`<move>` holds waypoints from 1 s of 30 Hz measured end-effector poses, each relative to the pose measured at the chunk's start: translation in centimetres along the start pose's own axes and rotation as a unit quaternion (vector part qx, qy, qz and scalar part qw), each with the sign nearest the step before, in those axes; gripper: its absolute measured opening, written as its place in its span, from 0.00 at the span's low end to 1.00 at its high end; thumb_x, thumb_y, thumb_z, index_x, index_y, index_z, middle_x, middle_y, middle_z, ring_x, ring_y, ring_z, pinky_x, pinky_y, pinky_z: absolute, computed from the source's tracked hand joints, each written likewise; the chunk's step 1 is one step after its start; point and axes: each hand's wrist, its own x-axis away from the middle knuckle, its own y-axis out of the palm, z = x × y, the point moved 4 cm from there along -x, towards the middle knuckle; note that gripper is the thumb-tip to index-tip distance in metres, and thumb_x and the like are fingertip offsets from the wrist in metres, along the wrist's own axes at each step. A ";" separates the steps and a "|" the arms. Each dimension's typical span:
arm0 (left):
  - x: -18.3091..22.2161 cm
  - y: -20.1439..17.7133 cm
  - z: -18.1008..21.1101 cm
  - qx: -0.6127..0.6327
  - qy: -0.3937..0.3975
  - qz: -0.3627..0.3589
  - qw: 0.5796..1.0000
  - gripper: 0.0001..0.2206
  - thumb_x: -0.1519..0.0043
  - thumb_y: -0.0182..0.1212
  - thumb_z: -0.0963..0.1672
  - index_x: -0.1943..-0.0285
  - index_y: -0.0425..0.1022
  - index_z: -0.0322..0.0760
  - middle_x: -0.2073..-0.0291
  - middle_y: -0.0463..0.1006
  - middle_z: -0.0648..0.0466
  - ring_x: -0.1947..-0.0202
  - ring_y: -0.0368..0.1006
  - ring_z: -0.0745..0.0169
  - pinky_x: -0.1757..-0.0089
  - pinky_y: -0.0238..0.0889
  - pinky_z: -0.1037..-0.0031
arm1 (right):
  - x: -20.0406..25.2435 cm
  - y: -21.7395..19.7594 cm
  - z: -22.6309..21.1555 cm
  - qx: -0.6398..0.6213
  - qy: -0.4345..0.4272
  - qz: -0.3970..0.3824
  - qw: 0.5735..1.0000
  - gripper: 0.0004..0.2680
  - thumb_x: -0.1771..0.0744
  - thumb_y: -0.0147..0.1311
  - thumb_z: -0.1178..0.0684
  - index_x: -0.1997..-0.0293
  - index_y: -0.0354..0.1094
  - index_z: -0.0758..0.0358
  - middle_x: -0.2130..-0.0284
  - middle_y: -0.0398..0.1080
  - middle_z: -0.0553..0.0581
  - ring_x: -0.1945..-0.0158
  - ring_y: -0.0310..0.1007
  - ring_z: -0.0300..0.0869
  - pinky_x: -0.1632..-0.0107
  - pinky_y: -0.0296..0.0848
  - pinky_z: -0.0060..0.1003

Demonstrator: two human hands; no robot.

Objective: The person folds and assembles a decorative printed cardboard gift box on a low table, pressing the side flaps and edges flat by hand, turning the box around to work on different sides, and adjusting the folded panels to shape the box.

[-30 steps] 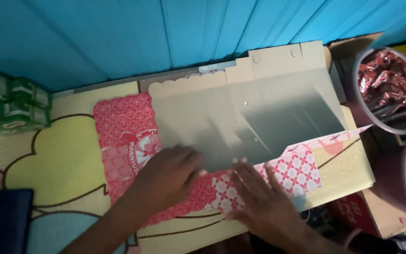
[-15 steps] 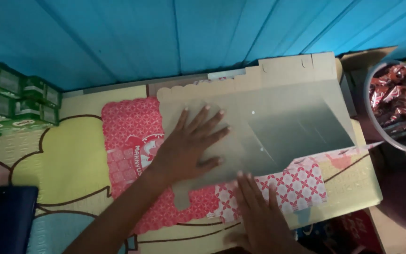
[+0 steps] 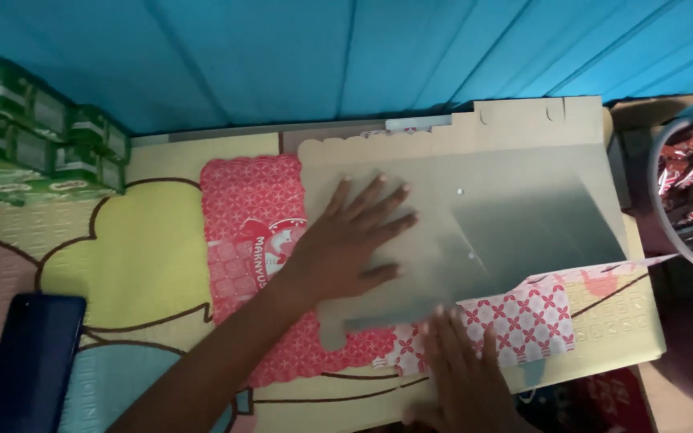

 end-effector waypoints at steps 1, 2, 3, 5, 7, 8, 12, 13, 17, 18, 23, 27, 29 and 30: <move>-0.1 0.0 0.0 0.008 -0.003 -0.001 1.000 0.33 0.42 0.63 0.56 0.27 0.66 0.45 0.23 0.56 0.50 0.22 0.44 0.41 0.31 0.36 0.36 | -2.1 -1.5 0.1 -0.001 0.014 -0.013 1.000 0.44 0.39 0.44 0.16 0.27 0.45 0.68 0.25 0.44 0.73 0.22 0.44 0.61 0.34 0.47 0.73; -0.2 0.0 0.1 0.016 -0.006 -0.002 1.000 0.33 0.42 0.64 0.56 0.27 0.67 0.45 0.23 0.56 0.50 0.22 0.44 0.42 0.31 0.34 0.37 | -4.3 -3.0 0.2 -0.003 0.029 -0.026 0.999 0.43 0.38 0.51 0.22 0.26 0.42 0.73 0.24 0.40 0.76 0.21 0.41 0.64 0.34 0.44 0.72; -0.3 0.0 0.0 0.015 -0.006 -0.001 1.000 0.33 0.42 0.64 0.56 0.27 0.67 0.45 0.23 0.56 0.50 0.22 0.44 0.42 0.31 0.34 0.37 | -5.3 -3.8 0.1 -0.001 0.028 -0.026 0.999 0.43 0.38 0.51 0.22 0.26 0.42 0.73 0.24 0.40 0.76 0.21 0.41 0.64 0.34 0.44 0.72; -0.2 0.1 0.0 0.009 0.000 -0.008 1.000 0.29 0.37 0.58 0.54 0.28 0.66 0.44 0.23 0.55 0.51 0.21 0.42 0.42 0.31 0.32 0.38 | -7.3 -5.4 0.0 -0.034 0.064 -0.026 0.997 0.46 0.40 0.58 0.22 0.24 0.41 0.70 0.24 0.42 0.70 0.21 0.42 0.58 0.31 0.41 0.70; -0.3 -0.1 0.0 0.009 -0.006 -0.006 1.000 0.28 0.35 0.56 0.55 0.28 0.67 0.44 0.23 0.56 0.51 0.21 0.43 0.43 0.30 0.32 0.39 | -6.0 -4.8 0.0 -0.031 0.068 -0.048 0.996 0.48 0.42 0.60 0.21 0.24 0.39 0.69 0.23 0.40 0.70 0.21 0.40 0.58 0.32 0.43 0.70; -0.3 -0.2 0.0 0.009 -0.011 -0.003 1.000 0.27 0.34 0.54 0.55 0.28 0.67 0.44 0.23 0.56 0.51 0.22 0.43 0.44 0.30 0.33 0.40 | -5.2 -4.5 -0.2 -0.028 0.072 -0.070 0.995 0.50 0.44 0.62 0.20 0.23 0.38 0.68 0.22 0.37 0.69 0.21 0.38 0.58 0.34 0.44 0.70; -0.3 -0.2 -0.2 0.015 -0.013 -0.011 1.000 0.28 0.36 0.58 0.52 0.27 0.66 0.44 0.23 0.56 0.51 0.22 0.43 0.44 0.31 0.34 0.40 | -0.6 -0.8 -0.3 0.076 0.038 -0.046 0.995 0.54 0.48 0.50 0.05 0.26 0.45 0.63 0.23 0.42 0.68 0.20 0.41 0.56 0.36 0.50 0.73; -0.3 -0.4 -0.2 0.018 -0.013 -0.008 1.000 0.27 0.37 0.59 0.52 0.28 0.67 0.43 0.24 0.58 0.51 0.22 0.44 0.43 0.31 0.35 0.39 | -0.3 -0.6 -0.5 0.057 0.032 -0.029 0.997 0.52 0.46 0.44 0.05 0.28 0.48 0.65 0.25 0.45 0.70 0.22 0.45 0.59 0.35 0.49 0.75; -0.4 -0.8 -0.1 0.028 -0.019 0.000 0.999 0.24 0.35 0.57 0.52 0.30 0.69 0.42 0.25 0.59 0.51 0.22 0.46 0.44 0.30 0.35 0.41 | -4.0 -3.1 -0.7 0.000 -0.011 0.004 1.000 0.44 0.38 0.41 0.18 0.28 0.44 0.75 0.26 0.40 0.82 0.23 0.42 0.70 0.33 0.43 0.74; -0.4 -0.7 -0.1 0.027 -0.019 -0.002 0.999 0.24 0.35 0.57 0.52 0.30 0.69 0.42 0.25 0.59 0.51 0.22 0.46 0.44 0.30 0.35 0.41 | -5.3 -3.6 -0.8 -0.001 -0.011 0.005 1.000 0.44 0.38 0.41 0.18 0.28 0.44 0.75 0.26 0.40 0.82 0.23 0.42 0.70 0.33 0.43 0.74; -0.4 0.2 -0.6 -0.007 -0.021 -0.023 0.999 0.24 0.32 0.51 0.53 0.28 0.67 0.45 0.23 0.56 0.53 0.21 0.43 0.46 0.29 0.33 0.41 | -7.0 -3.6 -0.5 -0.015 0.046 -0.085 0.995 0.48 0.39 0.52 0.18 0.24 0.37 0.72 0.23 0.34 0.76 0.22 0.36 0.63 0.36 0.42 0.75; -0.3 -0.3 -0.4 0.014 -0.019 -0.002 1.000 0.24 0.32 0.53 0.52 0.28 0.68 0.43 0.23 0.57 0.53 0.21 0.45 0.47 0.29 0.35 0.41 | -1.9 -0.9 -0.8 -0.022 0.028 -0.080 0.996 0.52 0.45 0.60 0.16 0.25 0.39 0.69 0.23 0.35 0.74 0.20 0.36 0.64 0.39 0.51 0.76; -0.3 -0.6 -0.3 0.022 -0.019 0.011 1.000 0.23 0.33 0.56 0.50 0.29 0.69 0.42 0.24 0.58 0.52 0.22 0.47 0.44 0.29 0.37 0.40 | -0.7 -0.4 -1.3 0.031 0.010 -0.052 0.998 0.51 0.45 0.45 0.04 0.30 0.50 0.64 0.26 0.47 0.70 0.22 0.46 0.58 0.41 0.55 0.74; -0.3 -0.5 -0.4 0.023 -0.019 0.011 0.999 0.23 0.33 0.56 0.50 0.29 0.69 0.42 0.24 0.58 0.52 0.22 0.47 0.44 0.29 0.37 0.40 | -1.6 -0.8 -1.5 0.031 0.010 -0.053 0.998 0.51 0.45 0.45 0.04 0.30 0.50 0.64 0.26 0.47 0.70 0.22 0.46 0.58 0.41 0.55 0.74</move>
